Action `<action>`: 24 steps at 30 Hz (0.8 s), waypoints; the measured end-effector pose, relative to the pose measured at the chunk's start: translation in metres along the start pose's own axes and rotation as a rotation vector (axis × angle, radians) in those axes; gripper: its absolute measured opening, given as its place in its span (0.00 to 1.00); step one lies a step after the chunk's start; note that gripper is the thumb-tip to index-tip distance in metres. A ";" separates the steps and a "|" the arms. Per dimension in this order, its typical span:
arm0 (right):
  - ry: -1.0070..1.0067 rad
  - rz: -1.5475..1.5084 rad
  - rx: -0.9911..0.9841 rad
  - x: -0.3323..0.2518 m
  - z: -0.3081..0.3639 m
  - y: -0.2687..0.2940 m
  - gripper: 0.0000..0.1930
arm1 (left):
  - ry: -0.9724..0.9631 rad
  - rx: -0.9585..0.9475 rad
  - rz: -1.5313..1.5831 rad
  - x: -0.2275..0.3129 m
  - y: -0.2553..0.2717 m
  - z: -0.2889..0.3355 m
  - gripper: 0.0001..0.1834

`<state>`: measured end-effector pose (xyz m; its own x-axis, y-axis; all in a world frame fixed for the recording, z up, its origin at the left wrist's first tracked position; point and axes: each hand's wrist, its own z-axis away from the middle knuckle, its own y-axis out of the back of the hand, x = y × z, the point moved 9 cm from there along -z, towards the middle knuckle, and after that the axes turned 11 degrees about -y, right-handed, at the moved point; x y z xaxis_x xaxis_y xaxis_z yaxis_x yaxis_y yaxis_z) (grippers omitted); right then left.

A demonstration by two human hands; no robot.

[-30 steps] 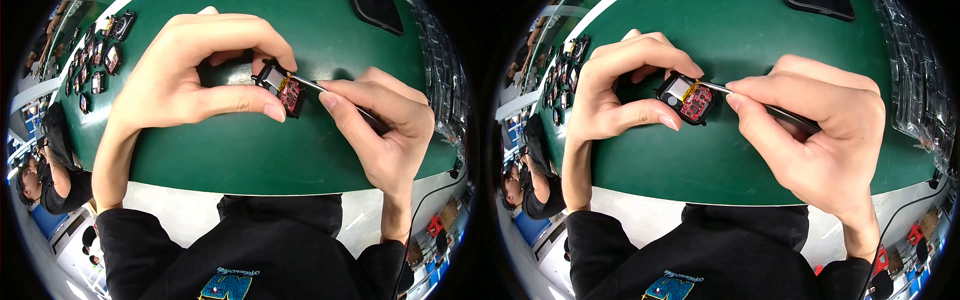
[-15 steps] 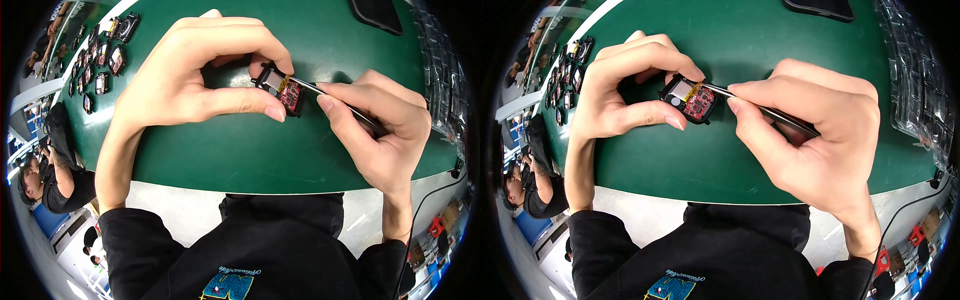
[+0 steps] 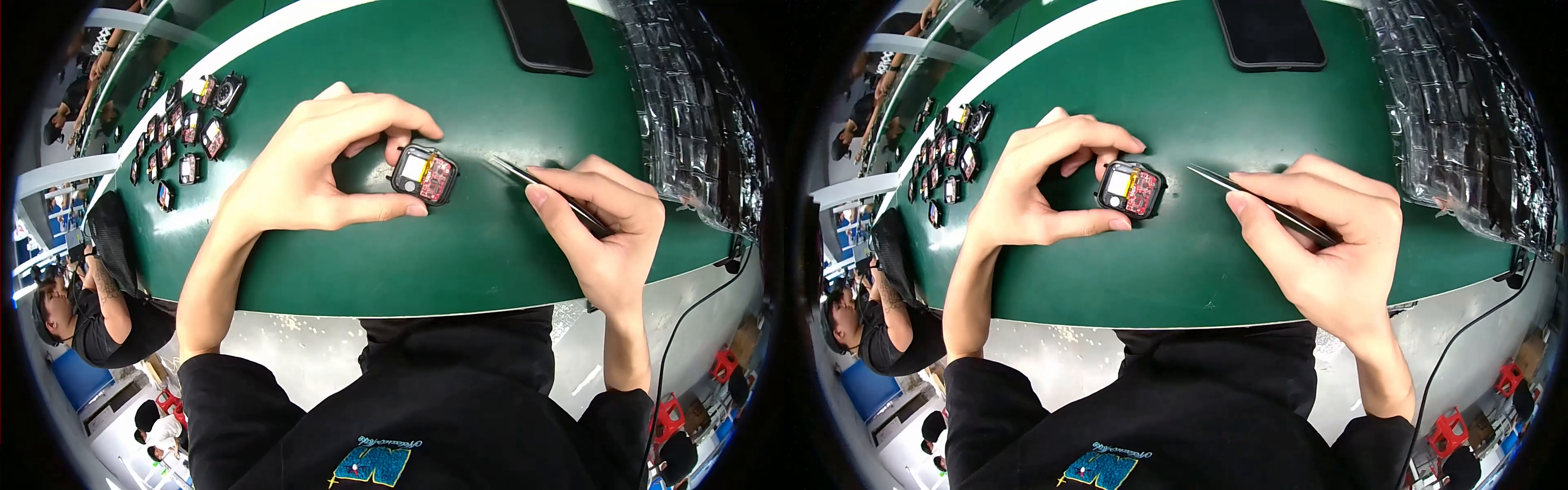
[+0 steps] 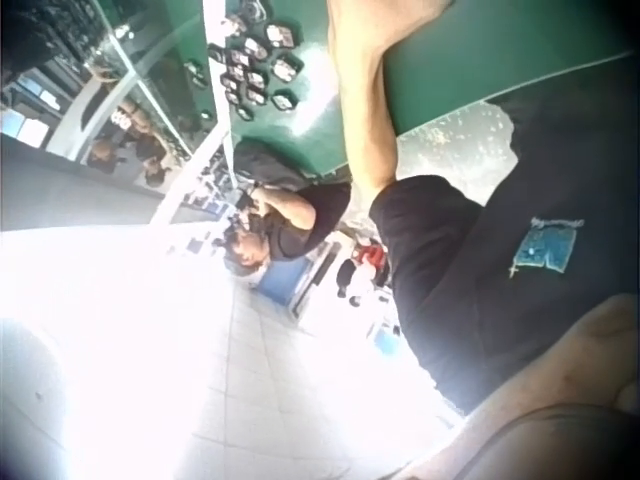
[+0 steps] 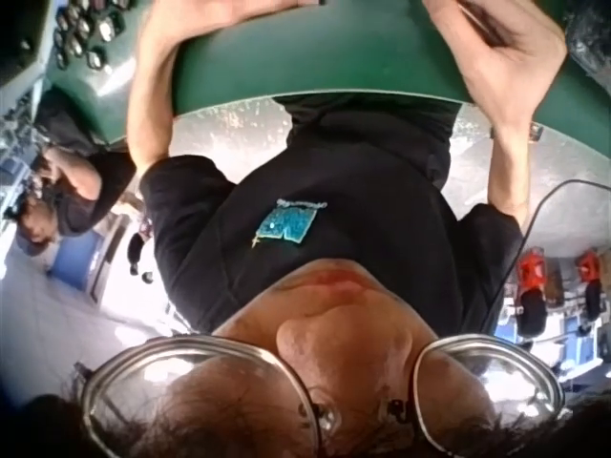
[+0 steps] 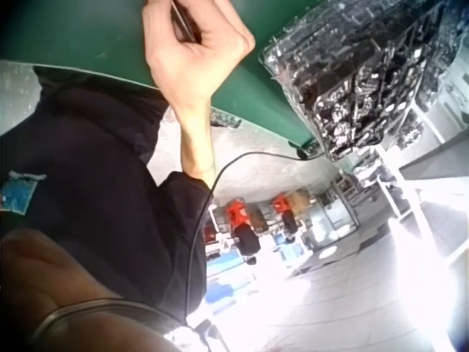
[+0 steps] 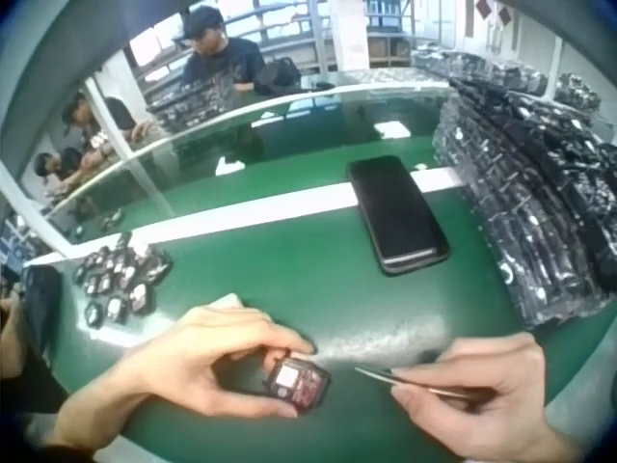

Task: The recorder uses tweezers to assemble internal components of a smartwatch at a production line bench.

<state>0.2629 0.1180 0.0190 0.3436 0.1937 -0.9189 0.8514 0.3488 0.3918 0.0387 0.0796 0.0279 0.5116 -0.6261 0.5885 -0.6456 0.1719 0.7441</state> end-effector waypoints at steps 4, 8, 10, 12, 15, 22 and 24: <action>-0.046 -0.016 0.048 0.007 0.010 0.023 0.08 | -0.093 -0.013 -0.085 0.008 -0.002 -0.006 0.33; -0.042 -0.120 0.049 0.008 0.010 0.034 0.08 | -0.001 0.003 -0.061 0.010 -0.002 -0.013 0.27; 0.022 -0.216 0.058 0.008 0.007 0.030 0.07 | 0.098 0.079 0.015 0.009 0.010 -0.010 0.28; 0.045 -0.300 0.037 0.010 0.007 0.026 0.08 | 0.074 0.152 0.070 0.016 0.023 -0.019 0.28; 0.047 -0.324 0.032 0.009 0.011 0.025 0.08 | -0.068 0.205 0.066 0.051 0.039 -0.063 0.31; 0.071 -0.327 0.079 0.014 0.017 0.035 0.08 | -0.531 -0.023 0.038 0.160 -0.003 -0.265 0.30; 0.061 -0.346 0.056 0.010 0.017 0.031 0.08 | -0.658 -0.062 0.073 0.168 -0.027 -0.307 0.26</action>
<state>0.2991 0.1154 0.0216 0.0082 0.1280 -0.9917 0.9342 0.3526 0.0532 0.3157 0.2032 0.2040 0.0024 -0.9416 0.3368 -0.6215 0.2624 0.7381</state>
